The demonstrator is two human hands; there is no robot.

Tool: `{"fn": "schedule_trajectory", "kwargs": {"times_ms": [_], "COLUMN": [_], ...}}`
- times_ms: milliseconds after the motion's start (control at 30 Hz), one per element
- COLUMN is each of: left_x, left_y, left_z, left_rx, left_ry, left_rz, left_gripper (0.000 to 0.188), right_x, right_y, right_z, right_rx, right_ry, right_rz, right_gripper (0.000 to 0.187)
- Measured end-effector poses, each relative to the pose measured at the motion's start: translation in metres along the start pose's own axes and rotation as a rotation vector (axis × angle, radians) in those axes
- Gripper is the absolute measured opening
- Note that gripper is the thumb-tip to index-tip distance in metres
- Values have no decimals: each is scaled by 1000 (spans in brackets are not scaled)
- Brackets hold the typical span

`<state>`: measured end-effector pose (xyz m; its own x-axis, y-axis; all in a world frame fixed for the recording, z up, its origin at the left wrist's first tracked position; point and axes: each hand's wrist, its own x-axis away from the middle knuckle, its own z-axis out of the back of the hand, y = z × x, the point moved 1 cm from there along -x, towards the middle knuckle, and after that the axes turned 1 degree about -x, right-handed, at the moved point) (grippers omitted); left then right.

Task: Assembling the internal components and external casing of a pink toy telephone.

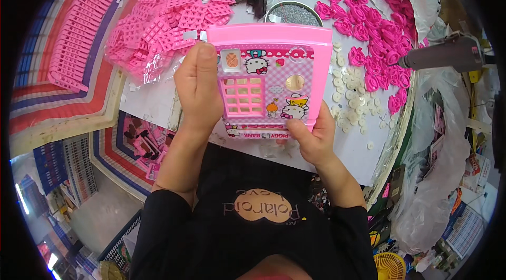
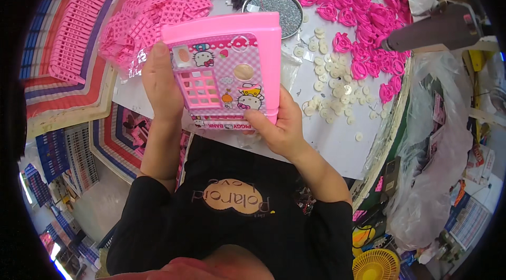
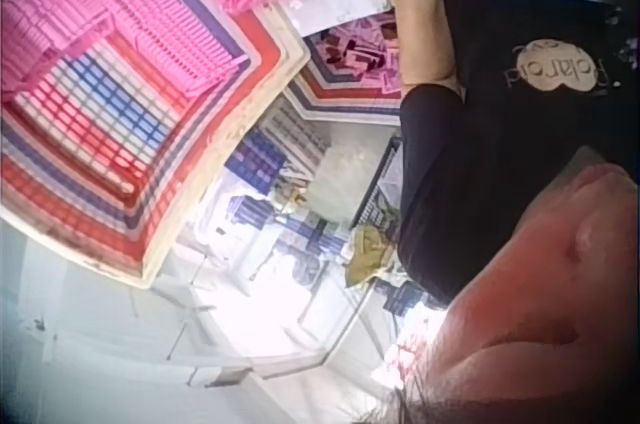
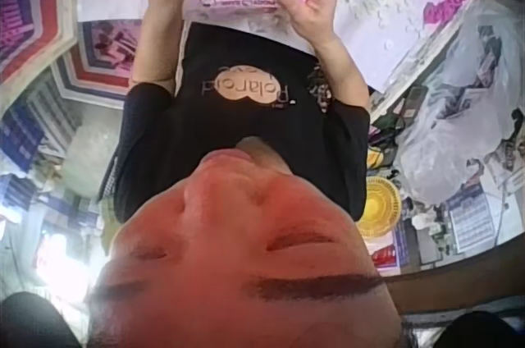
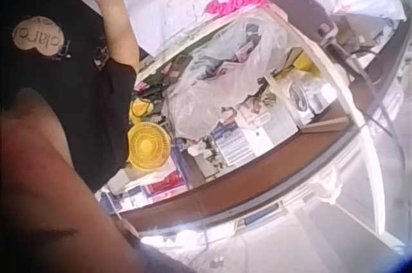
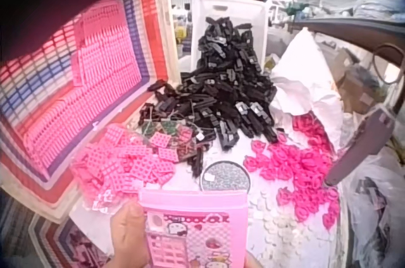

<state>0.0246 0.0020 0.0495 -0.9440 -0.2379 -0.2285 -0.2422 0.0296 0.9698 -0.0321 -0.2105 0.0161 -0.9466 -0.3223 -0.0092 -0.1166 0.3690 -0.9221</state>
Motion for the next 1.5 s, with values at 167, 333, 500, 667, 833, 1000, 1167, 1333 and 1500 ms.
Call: {"fn": "schedule_trajectory", "kwargs": {"times_ms": [167, 333, 500, 667, 833, 1000, 1167, 1333, 1500], "left_x": [-6, -11, 33, 29, 27, 52, 50, 51, 49], "left_y": [8, 5, -32, -37, -30, -38, -39, -39, -29], "left_z": [8, 34, 51, 47, 35, 16, 14, 14, 9], "left_rx": [-26, -502, -712, -711, -849, -873, -841, -834, -707], "left_ry": [-47, -709, -931, -927, -937, -1009, -995, -981, -853], "left_rz": [-441, -670, -577, -373, -399, -402, -405, -393, -433], "left_gripper": [48, 38, 48, 56, 57, 56, 56, 54, 46], "right_x": [-40, -69, -54, -54, -41, -40, -81, -95, -86], "right_y": [-16, -24, -1, 2, 4, -6, -9, 0, -5], "right_z": [26, 70, 88, 69, 50, 67, 112, 108, 100], "right_rx": [483, 1252, 1059, 1461, 1661, 1302, 1465, 1626, 1412], "right_ry": [-116, -129, -394, -205, -132, -12, 209, 74, 142], "right_rz": [13, 490, 277, 339, 252, 216, 173, 174, 111], "right_gripper": [48, 40, 59, 67, 61, 41, 25, 18, 25]}}
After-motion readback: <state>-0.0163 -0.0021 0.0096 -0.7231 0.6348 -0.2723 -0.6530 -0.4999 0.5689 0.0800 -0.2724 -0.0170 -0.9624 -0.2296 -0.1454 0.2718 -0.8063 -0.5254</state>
